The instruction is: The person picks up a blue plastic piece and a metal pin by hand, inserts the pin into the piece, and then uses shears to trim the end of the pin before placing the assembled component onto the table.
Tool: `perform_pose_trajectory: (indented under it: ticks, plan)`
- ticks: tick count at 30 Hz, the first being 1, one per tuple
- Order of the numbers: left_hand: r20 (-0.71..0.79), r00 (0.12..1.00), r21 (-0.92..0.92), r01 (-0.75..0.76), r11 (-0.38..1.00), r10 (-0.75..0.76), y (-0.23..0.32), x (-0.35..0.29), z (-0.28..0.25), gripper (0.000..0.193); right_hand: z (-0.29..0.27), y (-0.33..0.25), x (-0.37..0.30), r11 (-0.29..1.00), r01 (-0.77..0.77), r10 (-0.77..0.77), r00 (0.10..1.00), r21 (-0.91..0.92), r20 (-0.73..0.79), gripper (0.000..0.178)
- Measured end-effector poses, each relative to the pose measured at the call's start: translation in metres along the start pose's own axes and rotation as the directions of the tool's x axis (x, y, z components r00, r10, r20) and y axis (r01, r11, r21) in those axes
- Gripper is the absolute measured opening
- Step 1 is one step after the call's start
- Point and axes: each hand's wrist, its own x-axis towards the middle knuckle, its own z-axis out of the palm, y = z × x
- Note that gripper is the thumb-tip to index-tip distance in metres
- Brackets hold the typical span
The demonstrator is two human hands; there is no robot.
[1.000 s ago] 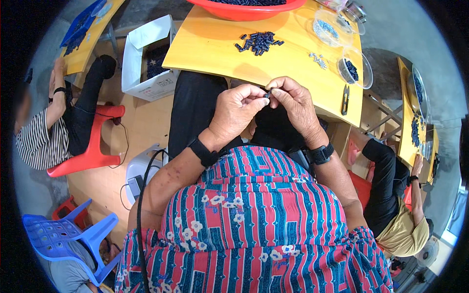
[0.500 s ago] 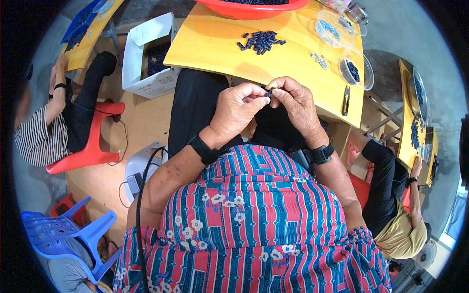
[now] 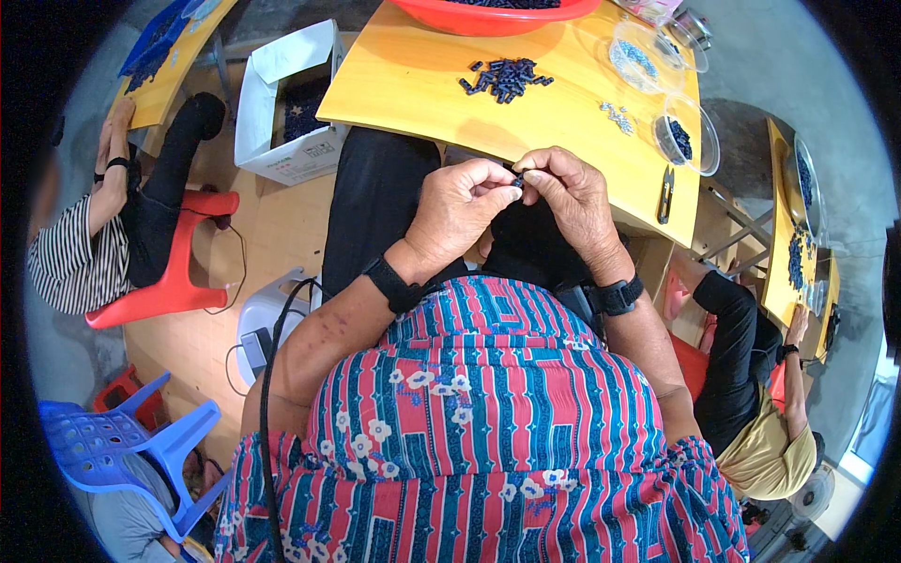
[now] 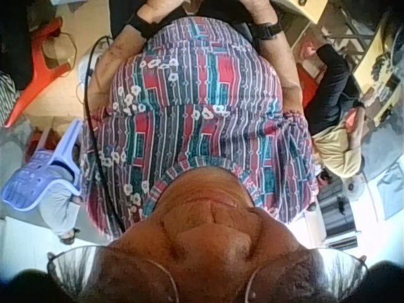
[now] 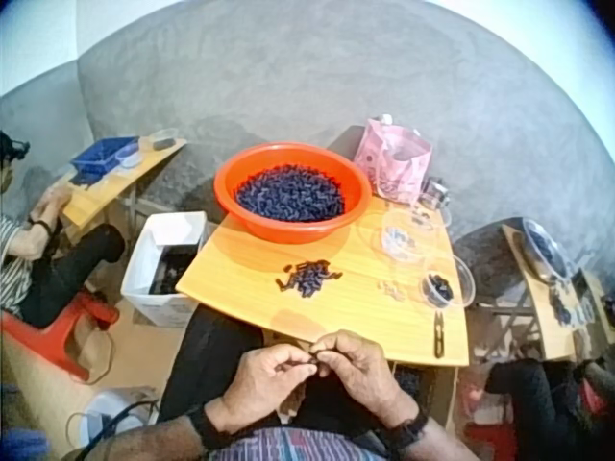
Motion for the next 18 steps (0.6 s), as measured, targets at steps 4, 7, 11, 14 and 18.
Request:
perform_pose_trajectory:
  ticks: [4, 7, 11, 14, 18]
  plan:
    - [0.019, 0.999, -0.062, 0.031, 0.998, -0.029, -0.0037, -0.0001, -0.001, 0.011, 0.0015, 0.001, 0.0007, 0.988, 0.079, -0.082, 0.996, -0.132, -0.019, 0.009]
    - [0.037, 0.996, -0.085, 0.08, 0.993, -0.077, -0.0045, -0.0001, 0.0, 0.011, 0.0001, 0.0039, -0.0007, 0.972, 0.112, -0.119, 0.993, -0.208, -0.023, 0.011]
    - [0.028, 0.999, -0.081, 0.041, 0.996, -0.039, -0.0078, 0.0003, -0.0002, 0.009, 0.0014, 0.0042, -0.002, 0.912, 0.204, -0.218, 0.976, -0.355, -0.001, 0.017]
    - [0.017, 1.0, -0.023, 0.02, 1.0, -0.019, -0.0073, 0.0003, -0.002, 0.007, 0.0037, 0.0055, -0.0023, 0.898, 0.252, -0.264, 0.964, -0.359, 0.017, 0.019]
    - [0.002, 0.999, -0.067, 0.046, 0.997, -0.046, -0.0026, -0.0035, -0.0005, 0.006, 0.0053, 0.0053, -0.0042, 0.799, 0.401, -0.407, 0.909, -0.448, 0.088, 0.022]
